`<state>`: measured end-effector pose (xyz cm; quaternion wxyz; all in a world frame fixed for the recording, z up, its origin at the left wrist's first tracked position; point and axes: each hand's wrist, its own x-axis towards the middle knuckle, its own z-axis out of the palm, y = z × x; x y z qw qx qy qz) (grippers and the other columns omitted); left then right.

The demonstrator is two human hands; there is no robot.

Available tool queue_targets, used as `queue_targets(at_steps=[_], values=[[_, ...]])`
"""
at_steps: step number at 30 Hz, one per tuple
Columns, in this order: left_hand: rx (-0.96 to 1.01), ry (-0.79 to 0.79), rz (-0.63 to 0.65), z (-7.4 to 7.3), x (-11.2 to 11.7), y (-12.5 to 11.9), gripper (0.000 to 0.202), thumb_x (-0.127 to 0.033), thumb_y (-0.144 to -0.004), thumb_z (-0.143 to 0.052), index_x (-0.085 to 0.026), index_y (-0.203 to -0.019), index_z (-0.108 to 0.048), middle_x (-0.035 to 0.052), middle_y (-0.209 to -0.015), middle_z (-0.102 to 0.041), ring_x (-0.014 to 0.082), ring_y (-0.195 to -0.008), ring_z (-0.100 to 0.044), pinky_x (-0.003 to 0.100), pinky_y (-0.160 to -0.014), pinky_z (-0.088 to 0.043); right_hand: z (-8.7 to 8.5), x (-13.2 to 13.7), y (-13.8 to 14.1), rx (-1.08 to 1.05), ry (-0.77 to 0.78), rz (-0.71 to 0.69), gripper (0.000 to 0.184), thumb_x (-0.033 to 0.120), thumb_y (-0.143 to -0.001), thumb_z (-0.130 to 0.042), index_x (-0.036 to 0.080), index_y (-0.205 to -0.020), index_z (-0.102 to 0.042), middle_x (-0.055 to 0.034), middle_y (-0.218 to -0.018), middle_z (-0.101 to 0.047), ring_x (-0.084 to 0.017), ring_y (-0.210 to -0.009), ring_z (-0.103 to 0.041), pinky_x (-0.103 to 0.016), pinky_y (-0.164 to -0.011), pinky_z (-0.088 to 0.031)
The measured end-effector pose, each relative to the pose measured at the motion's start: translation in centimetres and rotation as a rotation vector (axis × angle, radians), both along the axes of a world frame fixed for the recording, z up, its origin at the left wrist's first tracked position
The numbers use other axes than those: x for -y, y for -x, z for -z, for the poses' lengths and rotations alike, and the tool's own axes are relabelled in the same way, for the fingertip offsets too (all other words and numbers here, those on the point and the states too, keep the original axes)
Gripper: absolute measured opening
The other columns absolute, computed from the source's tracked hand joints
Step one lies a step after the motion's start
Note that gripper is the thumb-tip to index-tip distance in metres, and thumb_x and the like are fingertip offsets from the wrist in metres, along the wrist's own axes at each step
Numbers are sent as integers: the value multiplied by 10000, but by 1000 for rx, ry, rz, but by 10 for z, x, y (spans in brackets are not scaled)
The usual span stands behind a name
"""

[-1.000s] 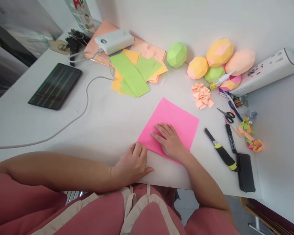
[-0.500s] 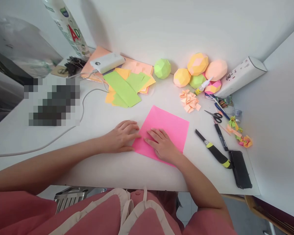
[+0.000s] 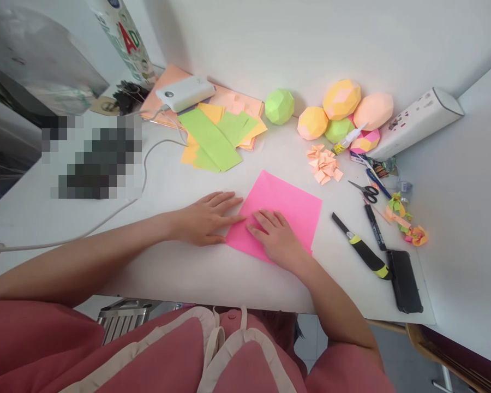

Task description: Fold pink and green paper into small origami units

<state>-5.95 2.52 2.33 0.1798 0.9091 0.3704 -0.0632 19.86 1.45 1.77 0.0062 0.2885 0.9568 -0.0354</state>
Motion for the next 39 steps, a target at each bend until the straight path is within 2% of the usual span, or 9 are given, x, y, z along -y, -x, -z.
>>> queue_targets(at_steps=[3,6,11,15,20,33,36,38,39], values=[[-47,4,-15,-3,2,-3,635,-450,-859,-550,-275,-1438,-356,124,-1573,-126,362,-1437,-67,513,-1128,-116,-15,16,7,4,-62,26,381,43,-880,-425,140,-1206,-596,-179,-1329,-533,-281,-1270,-441,-524,-1041,-377],[-76,12,-16,-5,2,-4,645,-442,-863,-549,-276,-1448,-335,123,-1575,-108,359,-1439,-52,515,-1128,-111,-21,33,19,-29,-84,-42,296,103,-888,-466,128,-1137,-623,-170,-1197,-601,-266,-1137,-507,-450,-962,-443],[-79,7,-8,-5,2,-4,648,-457,-871,-527,-285,-1457,-311,113,-1580,-85,353,-1441,-36,513,-1125,-109,-8,43,36,-11,-164,-77,292,163,-899,-475,174,-1165,-594,-122,-1070,-617,-252,-982,-507,-404,-801,-462],[-70,21,-10,-2,1,-2,661,-462,-867,-530,-285,-1461,-302,105,-1581,-72,357,-1441,-25,519,-1126,-100,1,41,38,3,-214,-85,315,166,-898,-469,201,-1194,-568,-120,-1074,-596,-244,-947,-483,-409,-786,-423],[-39,42,-6,1,0,0,661,-460,-873,-513,-300,-1468,-274,85,-1584,-52,339,-1445,7,515,-1132,-78,0,40,42,25,-222,-87,312,158,-894,-449,225,-1172,-572,-117,-1057,-584,-234,-905,-468,-400,-761,-396],[-62,41,-1,0,-1,0,672,-455,-863,-519,-301,-1469,-273,73,-1585,-52,335,-1446,12,507,-1133,-81,-5,49,33,56,-169,-22,323,75,-878,-430,203,-1130,-584,-134,-1125,-585,-240,-964,-505,-402,-792,-435],[-61,29,0,1,0,0,666,-457,-870,-511,-280,-1469,-280,99,-1580,-38,339,-1444,13,512,-1136,-75,-12,49,27,-27,-194,-22,306,106,-891,-435,205,-1134,-592,-135,-1139,-592,-259,-1052,-507,-443,-881,-438],[-60,6,-10,2,6,0,665,-465,-871,-510,-258,-1466,-296,121,-1575,-40,352,-1441,-7,521,-1135,-86,-18,52,16,-146,-218,85,329,177,-905,-459,218,-1216,-556,-137,-1202,-572,-287,-1155,-473,-494,-970,-402],[-60,-14,-23,2,12,-1,665,-468,-869,-515,-247,-1462,-309,129,-1572,-53,363,-1438,-29,530,-1133,-99,-20,55,9,-221,-233,200,366,224,-908,-471,223,-1271,-520,-140,-1238,-553,-304,-1194,-452,-518,-995,-386]])
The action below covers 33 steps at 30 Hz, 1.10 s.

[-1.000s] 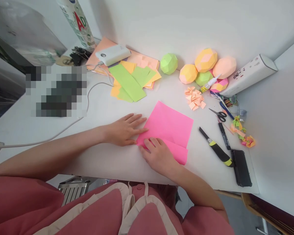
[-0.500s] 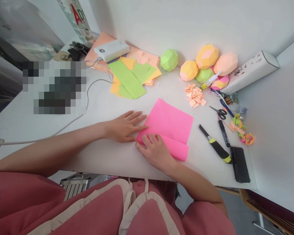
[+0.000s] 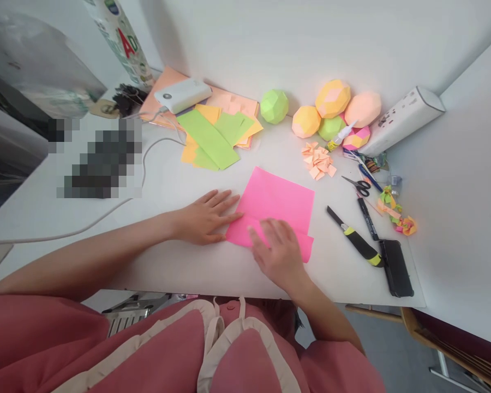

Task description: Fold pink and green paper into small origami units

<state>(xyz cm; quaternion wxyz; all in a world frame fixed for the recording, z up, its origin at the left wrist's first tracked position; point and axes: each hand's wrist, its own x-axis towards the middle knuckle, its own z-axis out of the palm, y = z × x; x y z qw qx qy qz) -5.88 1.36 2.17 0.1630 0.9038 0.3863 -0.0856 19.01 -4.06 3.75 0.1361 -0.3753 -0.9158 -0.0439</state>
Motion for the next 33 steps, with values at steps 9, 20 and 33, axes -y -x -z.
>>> queue_targets(at_steps=[9,20,33], values=[[14,-309,74,-1,70,-13,585,-479,-896,-470,-73,-1311,-539,180,-1449,-407,340,-1389,-285,505,-1151,-184,29,40,-45,-669,203,717,372,356,-899,-504,202,-1235,-546,-115,-1025,-621,-188,-801,-604,-356,-695,-562],[58,-492,73,17,72,-50,425,-356,-942,-445,-35,-984,-720,251,-1191,-620,383,-1171,-543,490,-944,-465,32,64,-43,-739,231,953,361,378,-869,-537,175,-1161,-599,-50,-804,-646,-165,-677,-584,-322,-651,-531],[395,-400,272,27,63,-51,513,-103,-835,-449,-143,-1346,-460,114,-1513,-321,323,-1434,-154,524,-1153,-223,42,70,-35,-384,0,955,248,246,-924,-474,109,-1059,-630,-45,-724,-660,-147,-629,-593,-265,-579,-471]])
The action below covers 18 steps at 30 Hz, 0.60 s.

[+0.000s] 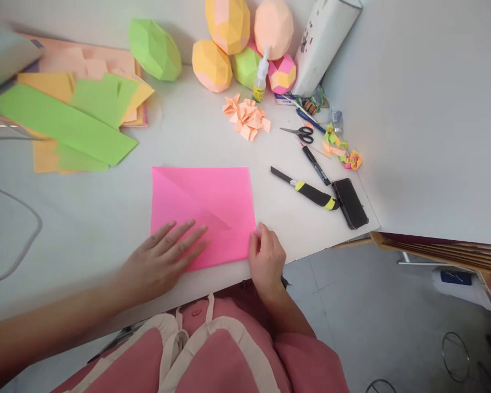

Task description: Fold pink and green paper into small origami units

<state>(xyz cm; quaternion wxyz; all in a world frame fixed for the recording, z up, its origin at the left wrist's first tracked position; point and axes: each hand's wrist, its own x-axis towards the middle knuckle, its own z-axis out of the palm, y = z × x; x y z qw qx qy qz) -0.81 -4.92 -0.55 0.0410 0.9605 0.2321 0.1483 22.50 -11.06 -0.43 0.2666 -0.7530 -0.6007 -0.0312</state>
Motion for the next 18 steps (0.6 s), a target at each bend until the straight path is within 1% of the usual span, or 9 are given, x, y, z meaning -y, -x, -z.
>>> queue_targets(at_steps=[1,2,4,7,10,13,18], values=[[-3,25,88,3,-3,0,541,-78,-830,-429,-160,-1365,-440,87,-1517,-322,296,-1437,-159,499,-1167,-200,-1,0,1,15,-3,-6,240,238,-926,-474,105,-1049,-630,-46,-721,-659,-145,-626,-591,-262,-576,-468],[-5,62,140,6,-4,0,552,-68,-836,-410,-163,-1379,-424,74,-1516,-326,276,-1437,-170,477,-1175,-190,-1,0,1,28,-6,-10,235,233,-928,-472,103,-1045,-628,-48,-722,-659,-143,-625,-590,-259,-573,-465],[-6,144,182,10,-6,0,551,-66,-861,-371,-146,-1406,-385,80,-1514,-328,253,-1433,-191,455,-1178,-192,-3,1,3,48,-6,-13,228,229,-933,-468,107,-1051,-620,-50,-733,-659,-141,-631,-589,-255,-570,-461],[4,210,174,11,-4,-1,569,-61,-891,-320,-133,-1455,-296,92,-1516,-318,241,-1430,-205,454,-1171,-207,-5,3,5,65,-2,-5,215,226,-936,-470,119,-1063,-608,-39,-719,-646,-138,-630,-583,-254,-577,-461],[8,233,137,9,-1,-2,561,-108,-925,-296,-140,-1481,-233,91,-1521,-305,239,-1427,-218,442,-1168,-214,-5,5,6,63,4,5,200,221,-932,-482,128,-1059,-604,-28,-704,-637,-134,-622,-579,-254,-580,-461],[-6,252,107,6,1,-2,566,-130,-932,-304,-150,-1490,-211,94,-1533,-274,250,-1425,-222,438,-1165,-219,-5,7,6,46,18,10,186,209,-919,-507,125,-1054,-604,-32,-723,-646,-133,-630,-582,-255,-585,-460],[-4,249,104,4,1,-1,598,-97,-913,-318,-152,-1495,-194,100,-1533,-268,257,-1424,-222,444,-1161,-227,-5,7,5,-1,27,3,173,194,-911,-516,125,-1041,-606,-24,-705,-629,-129,-616,-564,-254,-582,-452]])
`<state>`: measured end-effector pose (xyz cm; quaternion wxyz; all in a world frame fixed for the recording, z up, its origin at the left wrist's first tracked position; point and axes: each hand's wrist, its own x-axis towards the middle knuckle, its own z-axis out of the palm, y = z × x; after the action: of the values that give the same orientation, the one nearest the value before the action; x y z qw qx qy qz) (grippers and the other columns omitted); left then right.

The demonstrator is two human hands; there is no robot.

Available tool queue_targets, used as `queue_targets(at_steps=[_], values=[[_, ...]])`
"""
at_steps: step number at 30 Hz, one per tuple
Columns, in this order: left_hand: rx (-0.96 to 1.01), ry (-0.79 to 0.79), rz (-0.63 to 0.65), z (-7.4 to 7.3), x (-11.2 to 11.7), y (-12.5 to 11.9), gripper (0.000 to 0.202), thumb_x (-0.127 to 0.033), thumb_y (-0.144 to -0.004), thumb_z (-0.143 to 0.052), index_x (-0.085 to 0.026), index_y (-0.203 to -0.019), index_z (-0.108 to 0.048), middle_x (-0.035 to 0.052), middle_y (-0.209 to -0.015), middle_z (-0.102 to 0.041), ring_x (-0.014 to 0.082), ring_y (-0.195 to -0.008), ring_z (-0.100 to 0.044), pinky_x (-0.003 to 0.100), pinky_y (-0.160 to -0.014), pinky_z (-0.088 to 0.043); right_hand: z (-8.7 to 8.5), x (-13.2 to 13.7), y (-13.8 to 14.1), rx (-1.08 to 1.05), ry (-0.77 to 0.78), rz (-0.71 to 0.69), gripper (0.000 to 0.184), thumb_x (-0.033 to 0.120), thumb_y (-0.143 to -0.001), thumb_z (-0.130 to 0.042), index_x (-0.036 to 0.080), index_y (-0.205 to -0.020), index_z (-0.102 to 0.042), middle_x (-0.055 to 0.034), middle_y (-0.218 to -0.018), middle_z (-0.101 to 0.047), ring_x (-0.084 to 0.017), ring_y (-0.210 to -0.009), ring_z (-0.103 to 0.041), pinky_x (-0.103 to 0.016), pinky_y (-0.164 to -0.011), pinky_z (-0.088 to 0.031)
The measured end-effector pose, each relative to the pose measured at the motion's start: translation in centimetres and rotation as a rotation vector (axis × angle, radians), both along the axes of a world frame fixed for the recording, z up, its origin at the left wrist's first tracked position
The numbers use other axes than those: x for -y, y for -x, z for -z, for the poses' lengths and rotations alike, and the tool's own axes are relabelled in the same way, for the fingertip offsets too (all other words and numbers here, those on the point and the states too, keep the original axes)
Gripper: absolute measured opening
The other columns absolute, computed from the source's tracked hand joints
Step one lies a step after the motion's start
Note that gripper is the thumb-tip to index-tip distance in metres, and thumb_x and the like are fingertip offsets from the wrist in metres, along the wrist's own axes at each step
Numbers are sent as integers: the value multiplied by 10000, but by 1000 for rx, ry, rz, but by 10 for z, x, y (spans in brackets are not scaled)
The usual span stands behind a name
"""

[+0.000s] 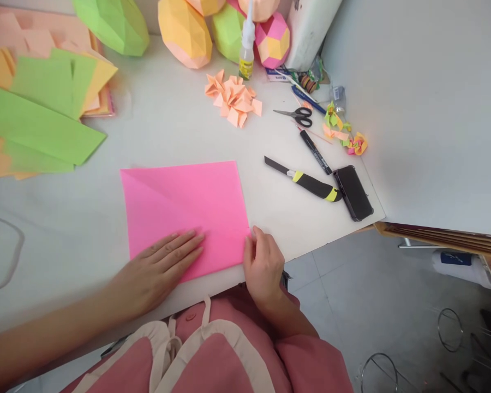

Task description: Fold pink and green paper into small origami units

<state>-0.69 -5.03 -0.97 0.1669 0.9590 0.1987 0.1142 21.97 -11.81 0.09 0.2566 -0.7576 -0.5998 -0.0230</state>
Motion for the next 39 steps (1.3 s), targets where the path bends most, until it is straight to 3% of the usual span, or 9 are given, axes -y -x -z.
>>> queue_targets(at_steps=[8,15,31,39], values=[[-26,-35,-7,-2,-1,-1,599,-106,-917,-315,-145,-1499,-177,102,-1524,-282,246,-1417,-245,437,-1156,-243,1,-2,-2,-18,31,-20,177,201,-930,-471,146,-995,-626,-53,-774,-650,-140,-699,-597,-253,-598,-446],[8,-25,-18,0,0,-1,613,-100,-906,-321,-145,-1500,-175,90,-1527,-280,245,-1417,-245,435,-1157,-246,0,1,-2,-78,-8,-53,161,154,-901,-512,160,-797,-635,-38,-714,-630,-127,-669,-582,-238,-592,-442],[-29,-38,-2,-2,-1,-1,581,-100,-908,-337,-110,-1479,-230,127,-1518,-289,261,-1422,-227,454,-1158,-242,1,0,-3,-73,17,-48,185,190,-924,-485,167,-855,-655,-47,-755,-647,-134,-700,-597,-246,-617,-456],[-74,-74,-8,-3,-1,0,488,-136,-900,-371,-60,-1379,-426,138,-1507,-319,305,-1404,-261,470,-1130,-278,3,0,-3,-42,41,-49,203,204,-935,-473,161,-866,-658,-51,-763,-640,-134,-705,-586,-244,-620,-441]])
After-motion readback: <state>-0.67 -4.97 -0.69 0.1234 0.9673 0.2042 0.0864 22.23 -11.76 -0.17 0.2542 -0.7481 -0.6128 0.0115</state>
